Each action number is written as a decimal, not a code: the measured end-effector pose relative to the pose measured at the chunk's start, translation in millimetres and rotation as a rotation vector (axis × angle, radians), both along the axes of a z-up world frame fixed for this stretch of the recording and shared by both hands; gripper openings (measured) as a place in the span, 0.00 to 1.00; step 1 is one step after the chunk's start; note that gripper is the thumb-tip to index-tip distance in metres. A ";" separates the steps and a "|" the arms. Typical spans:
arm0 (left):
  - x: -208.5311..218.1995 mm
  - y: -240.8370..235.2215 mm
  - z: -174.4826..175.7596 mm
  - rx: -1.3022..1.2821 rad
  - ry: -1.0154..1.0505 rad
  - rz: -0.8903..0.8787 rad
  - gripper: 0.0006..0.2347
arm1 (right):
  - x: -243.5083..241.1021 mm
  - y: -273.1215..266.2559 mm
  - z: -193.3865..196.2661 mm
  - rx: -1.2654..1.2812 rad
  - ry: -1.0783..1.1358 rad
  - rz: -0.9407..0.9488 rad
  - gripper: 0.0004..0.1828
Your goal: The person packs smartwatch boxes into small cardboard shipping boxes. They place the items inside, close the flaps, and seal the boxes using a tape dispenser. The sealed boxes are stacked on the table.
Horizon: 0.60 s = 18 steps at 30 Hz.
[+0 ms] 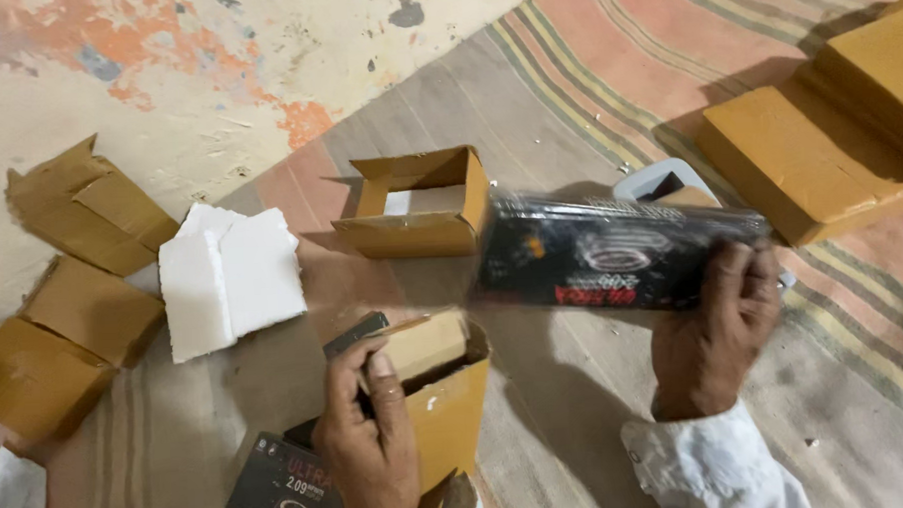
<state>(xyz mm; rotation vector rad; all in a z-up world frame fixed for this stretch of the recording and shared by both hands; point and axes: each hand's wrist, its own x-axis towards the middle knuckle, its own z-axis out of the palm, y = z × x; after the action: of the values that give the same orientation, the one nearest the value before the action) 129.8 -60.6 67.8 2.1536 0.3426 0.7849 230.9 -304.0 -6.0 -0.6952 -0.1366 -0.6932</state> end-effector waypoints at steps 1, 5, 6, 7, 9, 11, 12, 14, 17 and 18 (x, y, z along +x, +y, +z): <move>0.4 -0.4 -1.6 -0.039 0.059 0.002 0.10 | -3.5 -1.6 1.8 0.073 -0.061 0.058 0.11; -2.4 -3.7 -2.4 0.128 -0.062 -0.141 0.11 | -9.1 3.2 -7.3 -0.090 -0.095 0.063 0.10; -2.9 -2.5 -0.9 0.100 -0.010 -0.143 0.12 | -8.2 4.4 -10.8 -0.102 -0.085 0.064 0.10; -3.3 -1.8 0.1 0.071 0.040 -0.142 0.13 | -7.9 3.8 -13.7 -0.147 -0.071 0.035 0.11; -2.7 0.4 1.7 0.084 -0.029 -0.229 0.14 | -6.0 2.6 -16.3 -0.267 -0.038 -0.058 0.13; -1.1 1.3 1.7 0.091 -0.060 -0.303 0.16 | -6.3 0.5 -14.1 -0.375 -0.016 -0.170 0.16; 0.3 0.6 0.8 0.092 -0.055 -0.335 0.17 | -8.8 0.1 -11.6 -0.408 -0.013 -0.219 0.17; 1.3 -1.1 -1.2 0.105 -0.070 -0.410 0.19 | -14.4 1.1 -3.3 -0.477 -0.009 -0.277 0.17; 4.0 -3.5 -4.1 0.100 -0.106 -0.497 0.22 | -25.7 0.3 14.2 -0.590 -0.039 -0.275 0.16; 4.9 -2.3 -4.3 0.076 -0.094 -0.492 0.22 | -30.0 1.1 18.8 -0.629 -0.064 -0.249 0.17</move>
<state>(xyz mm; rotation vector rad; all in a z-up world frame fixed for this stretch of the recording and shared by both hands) 134.7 -62.9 63.5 2.1331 -0.2646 0.6157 201.0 -302.9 12.9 -1.3075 -0.3386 -0.9217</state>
